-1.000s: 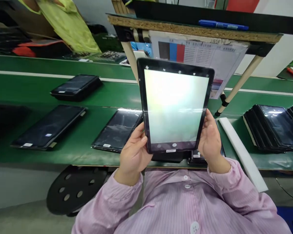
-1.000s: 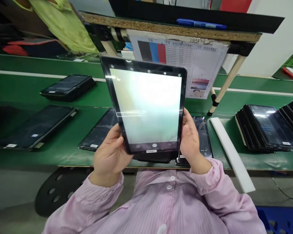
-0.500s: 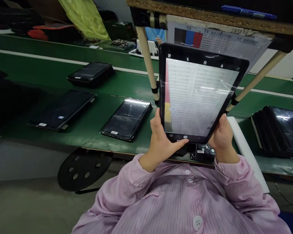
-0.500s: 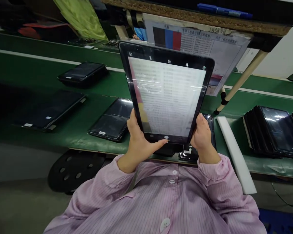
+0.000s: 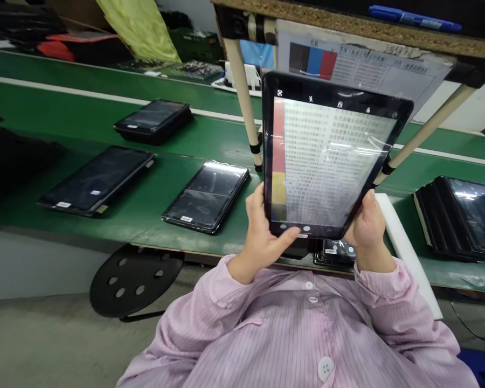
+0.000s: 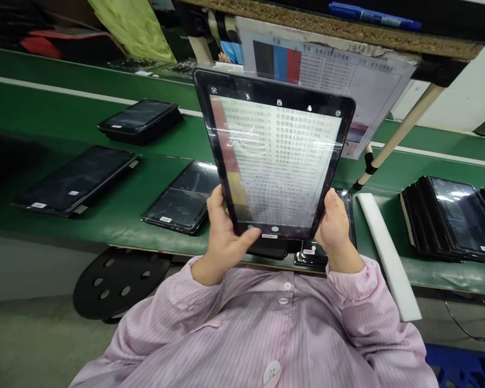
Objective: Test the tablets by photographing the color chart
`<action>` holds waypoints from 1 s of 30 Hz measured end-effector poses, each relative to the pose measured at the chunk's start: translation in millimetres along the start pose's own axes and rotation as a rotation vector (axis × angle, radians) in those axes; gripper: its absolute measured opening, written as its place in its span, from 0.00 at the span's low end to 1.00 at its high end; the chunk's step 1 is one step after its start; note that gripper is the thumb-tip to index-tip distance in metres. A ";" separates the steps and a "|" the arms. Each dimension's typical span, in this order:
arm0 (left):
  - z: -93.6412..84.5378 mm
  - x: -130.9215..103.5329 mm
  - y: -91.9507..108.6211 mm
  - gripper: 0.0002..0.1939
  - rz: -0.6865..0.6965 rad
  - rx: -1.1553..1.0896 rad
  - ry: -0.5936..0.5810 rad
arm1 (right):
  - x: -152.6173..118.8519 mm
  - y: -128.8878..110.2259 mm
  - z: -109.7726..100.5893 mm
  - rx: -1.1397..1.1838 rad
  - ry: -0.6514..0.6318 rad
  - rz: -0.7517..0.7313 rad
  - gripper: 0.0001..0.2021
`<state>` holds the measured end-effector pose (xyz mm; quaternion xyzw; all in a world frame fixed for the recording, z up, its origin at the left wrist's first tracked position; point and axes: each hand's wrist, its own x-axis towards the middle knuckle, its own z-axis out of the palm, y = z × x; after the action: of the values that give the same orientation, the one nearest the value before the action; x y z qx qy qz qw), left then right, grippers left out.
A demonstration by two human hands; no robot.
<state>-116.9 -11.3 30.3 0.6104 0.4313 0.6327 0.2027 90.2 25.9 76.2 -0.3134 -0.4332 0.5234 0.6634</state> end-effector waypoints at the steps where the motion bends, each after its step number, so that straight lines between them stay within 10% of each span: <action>1: -2.7 1.4 -0.2 0.45 -0.065 -0.165 -0.001 | -2.2 -0.9 -0.2 -0.033 0.000 -0.003 0.29; 4: -9.5 4.3 3.0 0.28 -0.325 -0.575 0.025 | -9.1 -10.1 -0.4 -0.174 -0.062 -0.073 0.30; 10: -11.9 -1.3 11.2 0.29 -0.612 -0.752 0.070 | -6.2 -51.5 2.2 -0.638 -0.231 -0.409 0.40; 22: -22.0 -10.4 17.2 0.32 -0.831 -0.708 0.100 | 6.1 -34.3 -22.1 -0.860 -0.335 -0.303 0.41; 30: -44.6 19.5 -12.7 0.31 -1.142 -0.539 0.080 | -7.4 -24.1 -112.1 -1.154 0.091 0.067 0.39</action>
<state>-165.9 -2.5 37.1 0.1875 0.5217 0.5336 0.6386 201.0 16.8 47.3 -0.6603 -0.6093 0.2091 0.3860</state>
